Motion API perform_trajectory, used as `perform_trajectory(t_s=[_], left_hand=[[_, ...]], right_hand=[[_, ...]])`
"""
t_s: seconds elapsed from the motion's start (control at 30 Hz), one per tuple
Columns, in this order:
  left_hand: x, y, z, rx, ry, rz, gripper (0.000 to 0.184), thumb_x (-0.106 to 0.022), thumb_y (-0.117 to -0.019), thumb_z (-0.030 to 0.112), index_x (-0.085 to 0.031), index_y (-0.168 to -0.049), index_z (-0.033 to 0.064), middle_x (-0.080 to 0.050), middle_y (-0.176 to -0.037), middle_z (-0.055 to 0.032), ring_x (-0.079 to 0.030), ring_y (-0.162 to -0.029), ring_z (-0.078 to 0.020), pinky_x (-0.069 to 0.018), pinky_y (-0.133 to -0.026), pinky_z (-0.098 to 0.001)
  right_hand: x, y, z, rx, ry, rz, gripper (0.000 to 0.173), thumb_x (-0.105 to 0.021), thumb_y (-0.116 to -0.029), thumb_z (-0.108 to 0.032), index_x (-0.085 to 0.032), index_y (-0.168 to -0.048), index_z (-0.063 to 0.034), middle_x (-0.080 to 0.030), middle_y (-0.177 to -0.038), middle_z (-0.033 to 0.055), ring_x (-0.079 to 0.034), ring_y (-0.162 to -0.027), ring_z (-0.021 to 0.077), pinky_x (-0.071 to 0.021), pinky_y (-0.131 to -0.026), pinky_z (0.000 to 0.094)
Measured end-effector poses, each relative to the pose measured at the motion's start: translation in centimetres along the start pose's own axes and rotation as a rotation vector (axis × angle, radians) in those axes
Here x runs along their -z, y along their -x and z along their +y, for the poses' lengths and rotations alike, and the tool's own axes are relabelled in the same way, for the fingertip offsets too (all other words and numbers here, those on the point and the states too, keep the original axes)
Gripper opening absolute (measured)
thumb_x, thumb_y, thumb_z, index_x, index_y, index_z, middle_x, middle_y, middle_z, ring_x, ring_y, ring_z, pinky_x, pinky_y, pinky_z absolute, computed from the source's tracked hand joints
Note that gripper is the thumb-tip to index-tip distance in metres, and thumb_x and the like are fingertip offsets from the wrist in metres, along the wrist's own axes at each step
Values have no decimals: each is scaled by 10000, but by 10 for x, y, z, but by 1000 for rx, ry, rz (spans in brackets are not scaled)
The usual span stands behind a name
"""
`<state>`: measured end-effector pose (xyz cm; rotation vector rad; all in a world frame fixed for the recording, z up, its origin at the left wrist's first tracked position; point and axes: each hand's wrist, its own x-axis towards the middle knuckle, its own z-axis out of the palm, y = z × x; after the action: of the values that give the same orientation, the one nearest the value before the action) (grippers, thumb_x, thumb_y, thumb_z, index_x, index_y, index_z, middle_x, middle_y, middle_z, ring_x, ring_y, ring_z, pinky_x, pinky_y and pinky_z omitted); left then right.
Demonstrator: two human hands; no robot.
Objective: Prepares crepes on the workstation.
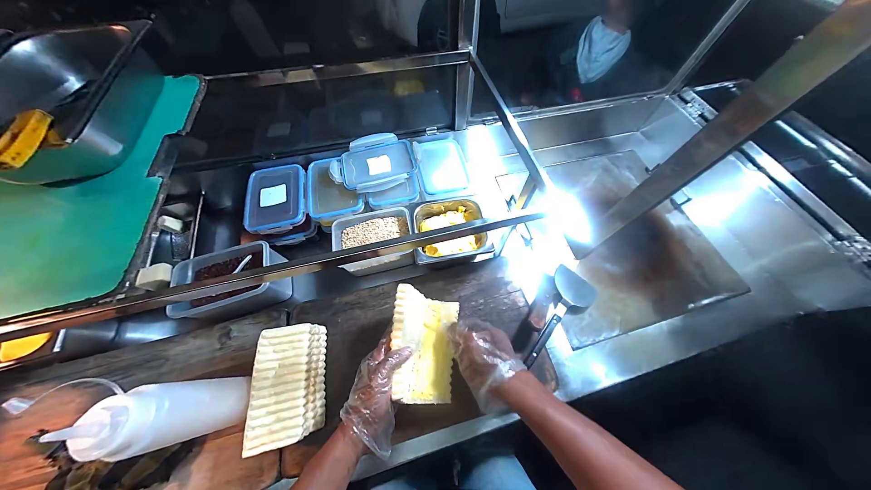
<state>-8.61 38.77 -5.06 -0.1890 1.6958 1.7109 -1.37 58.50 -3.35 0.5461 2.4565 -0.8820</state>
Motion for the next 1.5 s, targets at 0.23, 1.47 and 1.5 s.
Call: perform_trajectory(t_s=[0.23,1.47,1.5], left_hand=[[-1,0,0,-32,-26,-3,541,-610,-932,243,-542,-1433,50,-680,-1273,-110,-691,-1097,-177,-600,-911,-354],[-5,11,-3,69,254,102,331,-512,-1029,176,-597,-1310,22,-704,-1126,-149,-706,-995,-225,-606,-853,-418],[-4,12,-3,67,259,102,324,-510,-1029,170,-602,-1299,16,-706,-1119,-152,-708,-989,-227,-608,-851,-418]], right_hand=[[22,-16,17,-251,-567,169,227,-602,-1036,-263,-731,-1179,-145,-733,-980,40,-685,-870,159,-570,-818,391],[-31,33,5,-111,82,245,481,-515,-1033,-288,-531,-1509,-216,-671,-1277,167,-690,-1082,364,-577,-879,565],[-39,47,-3,-106,107,190,497,-484,-1033,-276,-511,-1522,-197,-674,-1280,178,-698,-1079,368,-585,-864,563]])
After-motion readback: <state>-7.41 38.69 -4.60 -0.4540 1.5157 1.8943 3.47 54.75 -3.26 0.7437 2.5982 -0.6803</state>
